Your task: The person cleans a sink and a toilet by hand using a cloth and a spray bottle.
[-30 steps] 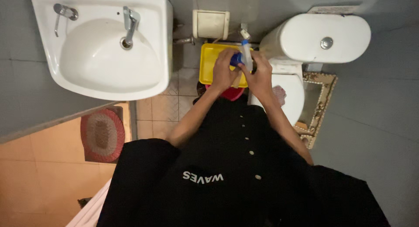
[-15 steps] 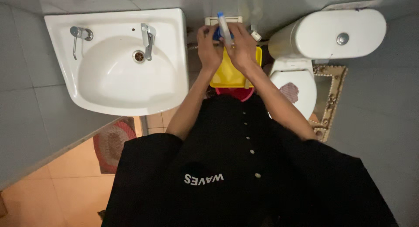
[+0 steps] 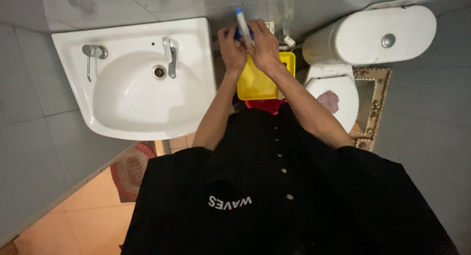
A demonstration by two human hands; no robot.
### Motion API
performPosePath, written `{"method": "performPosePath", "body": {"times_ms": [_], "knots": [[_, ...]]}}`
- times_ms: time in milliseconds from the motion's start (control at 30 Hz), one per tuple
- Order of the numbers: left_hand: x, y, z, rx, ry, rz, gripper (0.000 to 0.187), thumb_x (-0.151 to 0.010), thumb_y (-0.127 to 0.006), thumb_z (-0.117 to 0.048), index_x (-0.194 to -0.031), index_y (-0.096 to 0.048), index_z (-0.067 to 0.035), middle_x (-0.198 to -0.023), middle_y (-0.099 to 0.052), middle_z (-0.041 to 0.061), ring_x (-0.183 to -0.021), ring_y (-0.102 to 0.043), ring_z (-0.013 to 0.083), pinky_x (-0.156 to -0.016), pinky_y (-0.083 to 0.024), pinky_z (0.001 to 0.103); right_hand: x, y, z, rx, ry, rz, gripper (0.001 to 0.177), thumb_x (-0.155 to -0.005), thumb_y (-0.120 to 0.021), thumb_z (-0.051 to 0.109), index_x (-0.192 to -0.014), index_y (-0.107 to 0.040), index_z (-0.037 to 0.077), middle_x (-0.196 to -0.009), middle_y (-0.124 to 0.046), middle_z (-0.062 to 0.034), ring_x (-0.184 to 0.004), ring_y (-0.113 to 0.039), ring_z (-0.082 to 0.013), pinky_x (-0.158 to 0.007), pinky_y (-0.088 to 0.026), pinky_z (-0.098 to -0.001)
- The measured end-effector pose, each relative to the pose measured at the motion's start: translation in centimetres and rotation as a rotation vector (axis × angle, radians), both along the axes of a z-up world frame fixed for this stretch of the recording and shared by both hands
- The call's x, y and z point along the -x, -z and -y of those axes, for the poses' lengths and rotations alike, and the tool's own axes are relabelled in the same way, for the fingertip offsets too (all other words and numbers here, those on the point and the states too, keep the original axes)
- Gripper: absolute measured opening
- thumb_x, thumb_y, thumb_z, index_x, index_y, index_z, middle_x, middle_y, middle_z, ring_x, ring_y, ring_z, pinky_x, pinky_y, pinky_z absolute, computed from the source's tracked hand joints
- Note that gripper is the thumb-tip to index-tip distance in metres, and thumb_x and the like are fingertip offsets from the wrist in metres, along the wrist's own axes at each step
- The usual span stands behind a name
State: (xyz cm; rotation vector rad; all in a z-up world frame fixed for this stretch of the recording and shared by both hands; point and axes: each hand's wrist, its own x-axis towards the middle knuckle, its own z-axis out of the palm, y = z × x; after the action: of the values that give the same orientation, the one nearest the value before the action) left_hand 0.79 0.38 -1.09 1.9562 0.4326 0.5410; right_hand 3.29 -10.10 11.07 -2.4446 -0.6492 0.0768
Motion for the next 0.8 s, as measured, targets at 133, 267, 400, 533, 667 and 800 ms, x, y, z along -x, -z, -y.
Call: {"method": "performPosePath", "body": {"times_ms": [133,267,400,533,667,800], "knots": [[-0.6,1.1,-0.6,-0.008,-0.007,0.032,0.050,-0.077,-0.070,0.002,-0.126,-0.064,-0.005,-0.129,-0.055,0.020,-0.122,-0.057,0.0429,-0.106,-0.049,0.047,-0.7,0.4,0.1,-0.063,-0.020,-0.024,0.053,-0.093,-0.075,0.007,-0.142,-0.053,0.007,-0.134,-0.058,-0.0156,-0.117,-0.064,-0.0395,-0.098,-0.054,-0.0479],[-0.7,1.3,-1.1,0.013,0.026,0.037,0.059,-0.076,-0.067,0.007,-0.133,-0.061,-0.004,-0.129,-0.053,0.022,-0.123,-0.055,0.0446,-0.108,-0.049,0.047,-0.6,0.0,0.8,-0.084,-0.036,-0.052,0.057,-0.095,-0.075,0.007,-0.146,-0.050,0.007,-0.135,-0.058,-0.0178,-0.116,-0.063,-0.0397,-0.097,-0.053,-0.0470],[-1.1,1.1,-1.2,-0.060,-0.006,-0.022,0.063,-0.074,-0.071,0.005,-0.134,-0.059,-0.006,-0.133,-0.052,0.023,-0.123,-0.056,0.0457,-0.105,-0.051,0.047,0.2,-0.2,2.7,-0.083,0.000,-0.137,0.062,-0.090,-0.075,0.005,-0.146,-0.049,0.010,-0.133,-0.059,-0.0159,-0.115,-0.066,-0.0338,-0.096,-0.054,-0.0451],[-0.9,0.9,-1.2,-0.090,0.003,-0.102,0.063,-0.077,-0.079,-0.001,-0.135,-0.057,-0.009,-0.136,-0.052,0.023,-0.122,-0.059,0.0456,-0.100,-0.053,0.047,0.9,0.3,4.6,-0.057,0.053,-0.203,0.064,-0.091,-0.075,0.003,-0.148,-0.048,0.011,-0.134,-0.060,-0.0150,-0.114,-0.067,-0.0314,-0.097,-0.055,-0.0436],[-0.7,1.2,-1.5,-0.104,0.020,-0.054,0.063,-0.080,-0.079,-0.004,-0.138,-0.054,-0.009,-0.138,-0.052,0.023,-0.121,-0.060,0.0456,-0.099,-0.055,0.047,1.3,0.7,5.3,-0.004,0.074,-0.241,0.067,-0.090,-0.075,0.005,-0.149,-0.045,0.010,-0.134,-0.060,-0.0157,-0.112,-0.066,-0.0311,-0.098,-0.053,-0.0447],[-0.5,2.0,-1.6,-0.099,0.052,-0.018,0.061,-0.087,-0.080,-0.010,-0.141,-0.051,-0.008,-0.140,-0.049,0.025,-0.121,-0.060,0.0459,-0.099,-0.056,0.047,1.9,0.9,5.5,0.031,0.066,-0.247,0.066,-0.092,-0.074,0.007,-0.150,-0.043,0.011,-0.134,-0.059,-0.0159,-0.114,-0.065,-0.0314,-0.099,-0.052,-0.0444]]}}
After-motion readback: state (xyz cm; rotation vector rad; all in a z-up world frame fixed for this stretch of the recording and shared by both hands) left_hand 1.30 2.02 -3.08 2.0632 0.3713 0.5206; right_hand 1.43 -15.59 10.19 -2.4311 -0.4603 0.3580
